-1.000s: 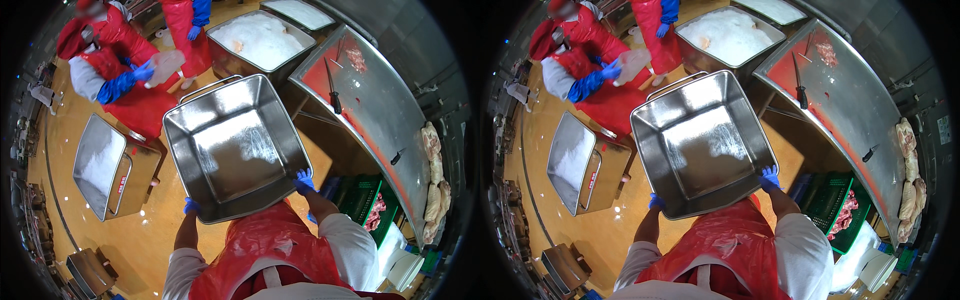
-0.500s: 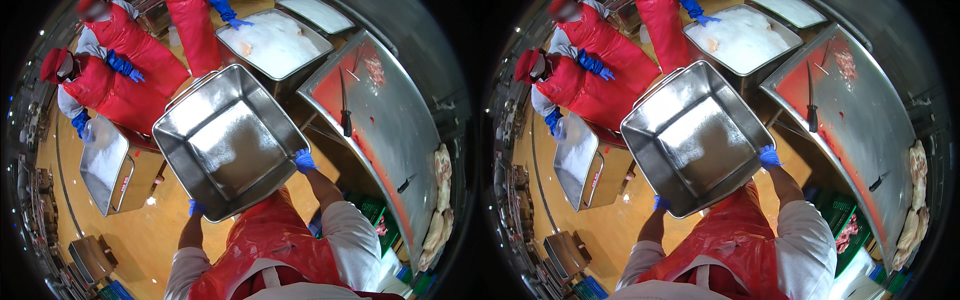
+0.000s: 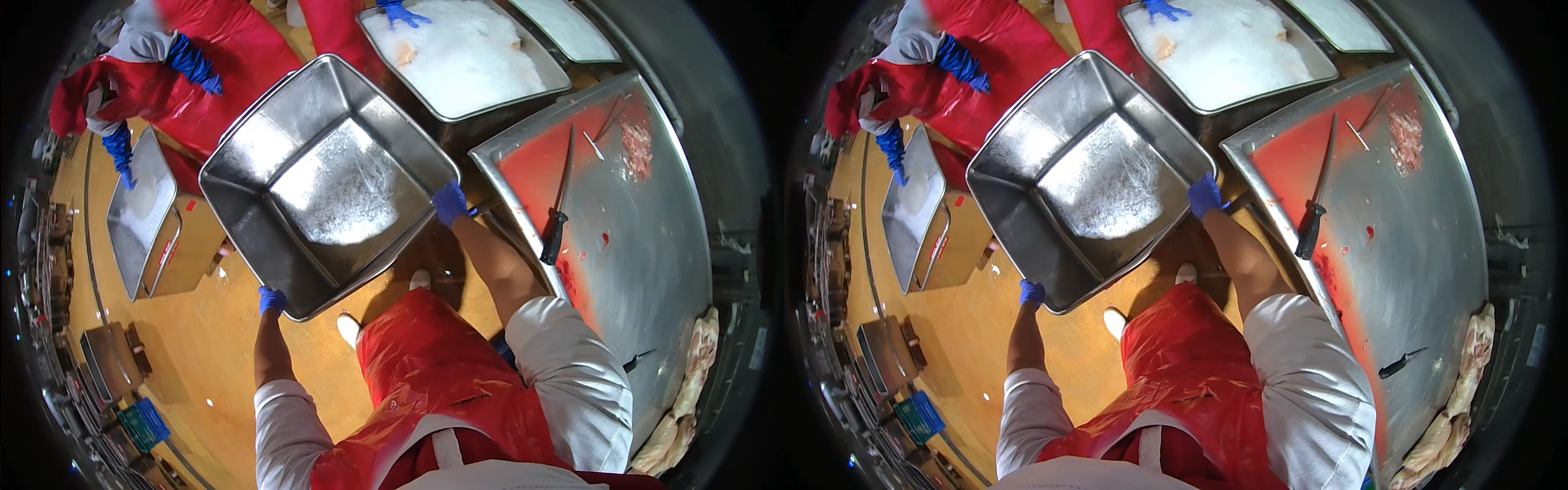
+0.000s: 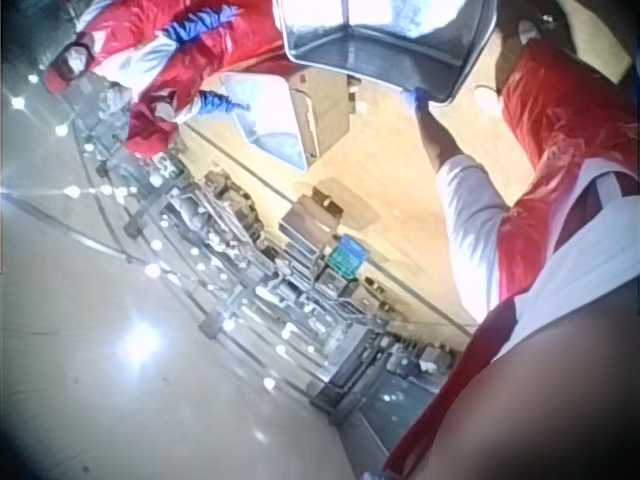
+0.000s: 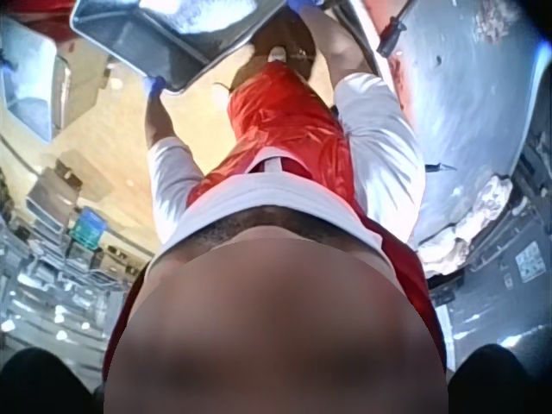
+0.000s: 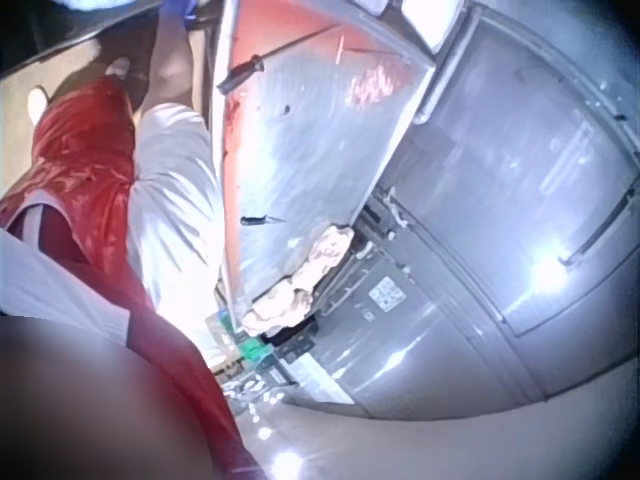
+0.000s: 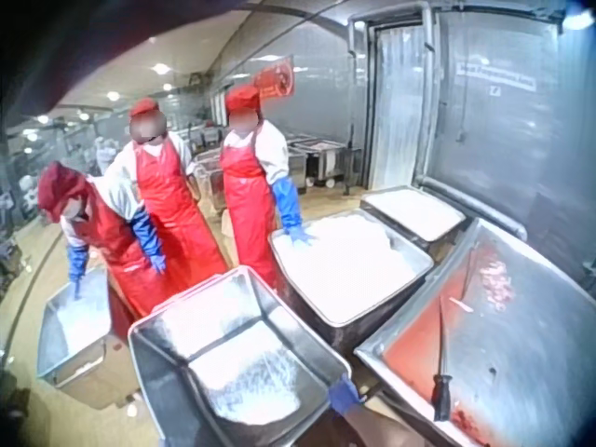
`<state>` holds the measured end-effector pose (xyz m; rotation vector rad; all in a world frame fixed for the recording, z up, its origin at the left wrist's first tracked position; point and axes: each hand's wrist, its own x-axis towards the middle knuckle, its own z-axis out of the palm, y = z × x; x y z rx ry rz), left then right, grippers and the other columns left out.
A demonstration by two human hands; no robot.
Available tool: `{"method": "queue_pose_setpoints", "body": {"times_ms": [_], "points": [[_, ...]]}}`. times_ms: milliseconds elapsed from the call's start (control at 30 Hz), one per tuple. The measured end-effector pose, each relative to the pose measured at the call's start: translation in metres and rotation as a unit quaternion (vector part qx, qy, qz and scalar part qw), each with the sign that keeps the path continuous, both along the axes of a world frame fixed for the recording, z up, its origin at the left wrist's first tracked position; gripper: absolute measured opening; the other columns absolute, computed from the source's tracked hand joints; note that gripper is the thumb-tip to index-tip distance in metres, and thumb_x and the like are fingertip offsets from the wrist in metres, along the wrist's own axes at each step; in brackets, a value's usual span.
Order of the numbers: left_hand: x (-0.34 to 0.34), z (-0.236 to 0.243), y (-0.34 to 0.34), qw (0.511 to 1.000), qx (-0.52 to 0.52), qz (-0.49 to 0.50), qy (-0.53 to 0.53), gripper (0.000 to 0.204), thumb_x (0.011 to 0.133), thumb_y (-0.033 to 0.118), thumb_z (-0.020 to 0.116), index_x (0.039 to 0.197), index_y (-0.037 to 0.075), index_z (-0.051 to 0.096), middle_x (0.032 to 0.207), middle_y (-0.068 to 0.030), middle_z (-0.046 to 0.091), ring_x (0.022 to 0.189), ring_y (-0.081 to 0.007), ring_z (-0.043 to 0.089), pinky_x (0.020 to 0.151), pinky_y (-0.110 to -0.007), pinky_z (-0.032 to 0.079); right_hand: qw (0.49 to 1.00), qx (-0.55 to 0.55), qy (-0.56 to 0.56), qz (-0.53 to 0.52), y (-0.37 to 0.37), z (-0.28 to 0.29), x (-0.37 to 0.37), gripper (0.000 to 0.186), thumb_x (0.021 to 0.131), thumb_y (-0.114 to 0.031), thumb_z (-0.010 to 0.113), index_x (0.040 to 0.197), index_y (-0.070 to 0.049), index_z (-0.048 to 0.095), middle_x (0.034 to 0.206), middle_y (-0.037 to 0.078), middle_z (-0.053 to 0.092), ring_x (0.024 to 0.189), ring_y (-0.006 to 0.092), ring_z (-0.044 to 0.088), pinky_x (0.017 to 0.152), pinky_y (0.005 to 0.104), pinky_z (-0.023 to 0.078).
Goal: The person is cutting raw meat on a metal table using a knife. They are wearing blue gloves and a red apron. The person places the cut meat into a metal tray and then adds ice to the tray.
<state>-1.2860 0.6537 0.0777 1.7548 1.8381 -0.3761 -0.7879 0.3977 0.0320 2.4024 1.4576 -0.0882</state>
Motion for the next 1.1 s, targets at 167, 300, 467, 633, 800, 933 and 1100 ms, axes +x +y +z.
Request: {"method": "queue_pose_setpoints", "body": {"times_ms": [167, 300, 467, 633, 800, 933, 1100], "points": [[0.005, -0.009, -0.056, 1.000, 0.003, 0.017, 0.018, 0.058, 0.084, 0.027, 0.056, 0.128, -0.002, 0.033, 0.114, -0.0318, 0.062, 0.109, -0.0438, 0.061, 0.091, -0.046, 0.049, 0.996, -0.004, 0.006, -0.091, 0.017, 0.013, -0.009, 0.041, 0.063, -0.014, 0.086, 0.102, -0.018, 0.073, 0.104, 0.002, 0.069, 0.106, 0.0251, 0.061, 0.102, 0.0463, 0.038], [-0.012, -0.008, -0.107, 0.999, -0.022, 0.035, 0.000, 0.058, 0.084, 0.029, 0.055, 0.127, -0.003, 0.032, 0.114, -0.0323, 0.061, 0.110, -0.0435, 0.061, 0.092, -0.046, 0.049, 0.976, -0.187, -0.057, 0.096, 0.019, 0.005, -0.026, 0.042, 0.065, -0.014, 0.084, 0.105, -0.016, 0.072, 0.106, 0.004, 0.068, 0.109, 0.0273, 0.060, 0.101, 0.0493, 0.039], [0.019, 0.001, -0.122, 0.996, -0.045, 0.010, -0.079, 0.060, 0.086, 0.030, 0.052, 0.128, -0.008, 0.032, 0.117, -0.0321, 0.060, 0.108, -0.0424, 0.062, 0.091, -0.045, 0.049, 0.996, -0.037, -0.072, -0.039, -0.028, -0.063, 0.006, 0.040, 0.070, -0.011, 0.079, 0.109, -0.014, 0.072, 0.111, 0.006, 0.068, 0.112, 0.0283, 0.060, 0.103, 0.0532, 0.037], [-0.013, 0.014, -0.164, 0.983, -0.139, 0.110, -0.043, 0.071, 0.088, 0.030, 0.052, 0.139, -0.007, 0.019, 0.120, -0.0305, 0.060, 0.111, -0.0395, 0.061, 0.092, -0.044, 0.049, 0.959, -0.255, -0.063, 0.109, -0.041, -0.012, -0.050, 0.057, 0.059, -0.002, 0.086, 0.112, -0.016, 0.070, 0.116, 0.003, 0.067, 0.110, 0.0237, 0.061, 0.094, 0.0503, 0.046], [-0.050, -0.007, -0.172, 0.990, -0.102, 0.082, -0.045, 0.076, 0.088, 0.028, 0.050, 0.144, -0.005, 0.012, 0.110, -0.0262, 0.065, 0.096, -0.0342, 0.068, 0.079, -0.043, 0.054, 0.959, -0.258, -0.066, 0.093, -0.083, 0.005, -0.081, 0.055, 0.066, -0.005, 0.083, 0.119, -0.011, 0.067, 0.126, 0.009, 0.064, 0.121, 0.0285, 0.056, 0.106, 0.0544, 0.036], [-0.057, 0.005, -0.149, 0.977, -0.200, 0.067, -0.032, 0.070, 0.086, 0.022, 0.054, 0.140, -0.004, 0.017, 0.106, -0.0249, 0.065, 0.094, -0.0330, 0.068, 0.078, -0.043, 0.054, 0.963, -0.263, -0.036, 0.054, -0.099, 0.005, -0.109, 0.054, 0.065, -0.003, 0.083, 0.117, -0.011, 0.069, 0.126, 0.010, 0.064, 0.118, 0.0276, 0.058, 0.104, 0.0532, 0.037], [-0.067, 0.004, -0.115, 0.986, -0.152, -0.026, 0.057, 0.079, 0.084, 0.022, 0.059, 0.142, -0.002, 0.011, 0.119, -0.0246, 0.060, 0.110, -0.0334, 0.062, 0.091, -0.044, 0.049, 0.982, -0.187, -0.010, -0.020, -0.132, -0.039, -0.136, 0.031, 0.090, -0.017, 0.050, 0.112, -0.011, 0.071, 0.115, 0.008, 0.068, 0.107, 0.0266, 0.061, 0.096, 0.0468, 0.036]]}}
